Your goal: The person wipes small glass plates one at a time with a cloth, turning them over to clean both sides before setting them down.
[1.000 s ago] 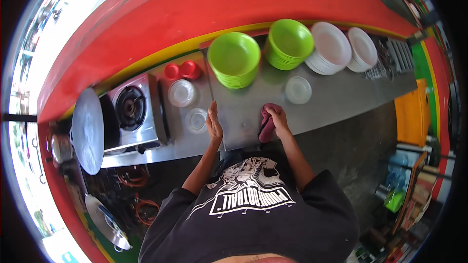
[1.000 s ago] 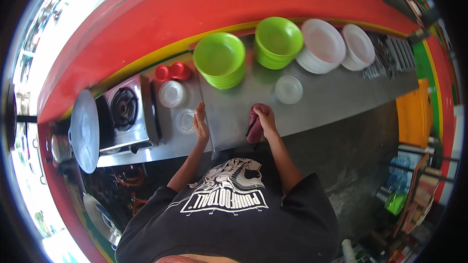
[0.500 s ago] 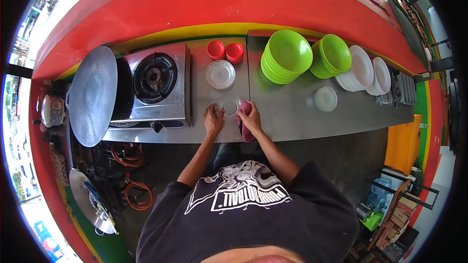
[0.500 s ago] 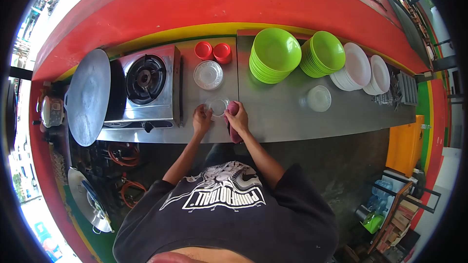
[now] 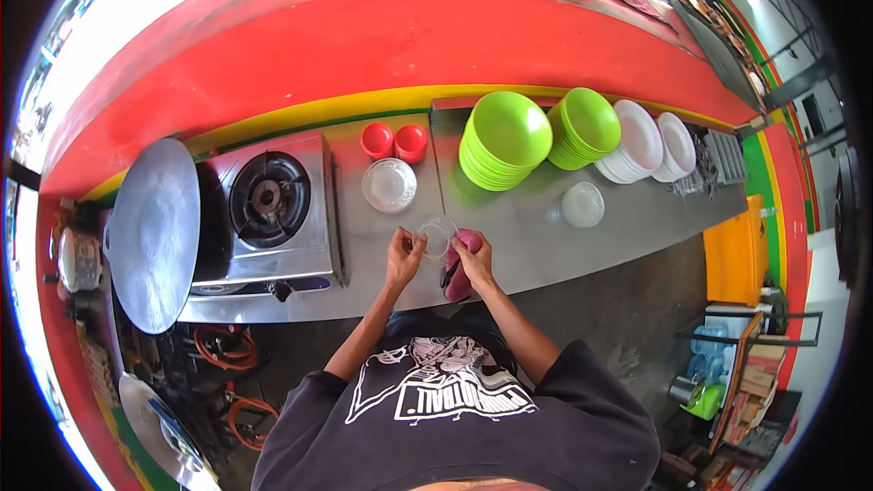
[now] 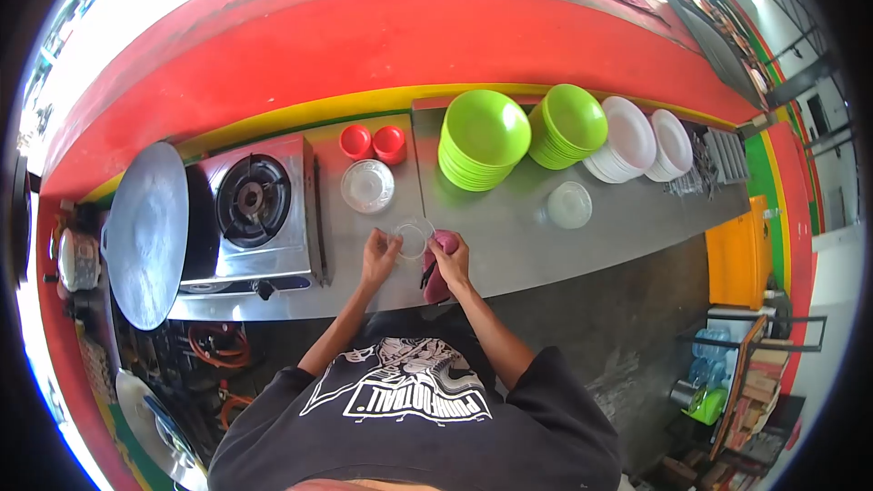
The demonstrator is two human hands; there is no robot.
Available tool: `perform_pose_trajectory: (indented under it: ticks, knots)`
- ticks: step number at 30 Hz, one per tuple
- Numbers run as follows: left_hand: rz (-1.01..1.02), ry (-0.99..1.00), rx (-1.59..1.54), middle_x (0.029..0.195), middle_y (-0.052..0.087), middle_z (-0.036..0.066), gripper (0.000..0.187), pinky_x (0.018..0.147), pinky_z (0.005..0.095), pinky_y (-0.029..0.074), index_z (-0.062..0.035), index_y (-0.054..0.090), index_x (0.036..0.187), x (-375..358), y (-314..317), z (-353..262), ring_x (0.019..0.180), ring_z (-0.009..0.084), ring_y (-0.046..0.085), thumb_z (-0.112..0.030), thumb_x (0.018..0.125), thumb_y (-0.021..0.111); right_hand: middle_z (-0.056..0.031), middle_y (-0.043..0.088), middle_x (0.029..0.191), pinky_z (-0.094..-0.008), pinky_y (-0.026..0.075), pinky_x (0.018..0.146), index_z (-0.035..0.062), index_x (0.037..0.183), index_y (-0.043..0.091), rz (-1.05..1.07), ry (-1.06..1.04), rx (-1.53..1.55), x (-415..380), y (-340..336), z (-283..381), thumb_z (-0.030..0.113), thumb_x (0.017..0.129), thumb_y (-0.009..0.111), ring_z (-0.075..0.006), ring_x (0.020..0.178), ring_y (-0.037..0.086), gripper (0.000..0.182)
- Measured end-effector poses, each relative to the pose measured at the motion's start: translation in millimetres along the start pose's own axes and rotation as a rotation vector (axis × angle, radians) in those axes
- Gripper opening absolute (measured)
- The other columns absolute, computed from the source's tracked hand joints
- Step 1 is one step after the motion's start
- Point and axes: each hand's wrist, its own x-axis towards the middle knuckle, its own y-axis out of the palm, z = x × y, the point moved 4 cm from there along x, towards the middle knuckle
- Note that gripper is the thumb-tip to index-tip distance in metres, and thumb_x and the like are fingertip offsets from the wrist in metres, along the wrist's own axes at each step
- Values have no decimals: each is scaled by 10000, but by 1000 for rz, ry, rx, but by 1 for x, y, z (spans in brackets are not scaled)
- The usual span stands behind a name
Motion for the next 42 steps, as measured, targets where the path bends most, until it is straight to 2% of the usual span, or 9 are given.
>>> perform_pose_trajectory:
  ticks: [8, 11, 14, 17, 20, 29, 32, 35, 42]
  knots:
    - [264, -61, -204, 866, 620, 31, 251, 704, 268, 477, -26, 526, 1039, 6, 56, -54, 770, 98, 587, -215, 958, 670, -41, 656, 947, -281, 503, 810, 3, 1065, 642, -136, -42, 170, 2, -51, 44, 75, 863, 738, -115, 866, 605, 235]
    - [360, -199, -190, 983, 639, 55, 370, 794, 301, 510, -43, 543, 1131, 10, 65, -59, 883, 126, 625, -382, 994, 597, -43, 658, 952, -282, 504, 806, 1, 1067, 637, -143, -52, 182, 6, -63, 57, 71, 869, 726, -118, 865, 609, 227]
    - [452, -435, -519, 1223, 621, 118, 641, 973, 446, 481, -61, 470, 1387, 16, 78, -22, 1112, 231, 617, -572, 1002, 424, -46, 663, 944, -283, 503, 809, 1, 1059, 641, -94, -44, 179, 8, -71, 64, 83, 869, 726, -123, 868, 616, 224]
    - [727, -762, -826, 1446, 483, 132, 808, 1090, 609, 356, -121, 342, 1516, 0, 87, -72, 1287, 346, 513, -698, 950, 356, -67, 681, 931, -299, 513, 812, 3, 1057, 649, 16, -181, -19, 8, -82, 86, 110, 846, 744, -142, 863, 634, 254]
    - [826, -879, -929, 1512, 409, 104, 880, 1076, 671, 327, -178, 283, 1553, -18, 96, -101, 1299, 418, 479, -718, 882, 459, -94, 689, 918, -315, 512, 820, 13, 1024, 662, 90, -293, -177, 3, -95, 137, 141, 838, 757, -170, 864, 651, 245]
    - [961, -642, -985, 1517, 404, 16, 837, 1047, 532, 421, -272, 295, 1558, -10, 162, -124, 1302, 336, 476, -556, 825, 585, -180, 587, 1172, -412, 496, 914, 52, 1232, 560, -13, -432, -439, 6, -139, 170, 73, 763, 764, -359, 1089, 596, 511]
    - [776, -579, -874, 1501, 423, 63, 810, 1053, 484, 426, -251, 295, 1555, 1, 186, -120, 1299, 311, 483, -532, 845, 564, -188, 588, 1204, -431, 488, 944, 46, 1270, 546, -74, -474, -301, -9, -150, 171, 74, 763, 763, -381, 1120, 590, 552]
    - [767, -471, -942, 1466, 453, 132, 780, 1054, 448, 431, -212, 293, 1548, 2, 218, -133, 1269, 299, 516, -508, 868, 536, -193, 619, 1177, -405, 494, 942, 31, 1265, 566, 114, -503, -251, -7, -164, 159, 56, 779, 745, -336, 1083, 629, 518]
    - [623, -475, -1016, 1422, 481, 182, 713, 1129, 500, 355, -132, 322, 1502, -28, 278, -116, 1318, 339, 480, -520, 930, 496, -167, 644, 1191, -391, 522, 911, 53, 1242, 614, 168, -585, -281, 11, -202, 165, -52, 738, 718, -347, 1066, 649, 525]
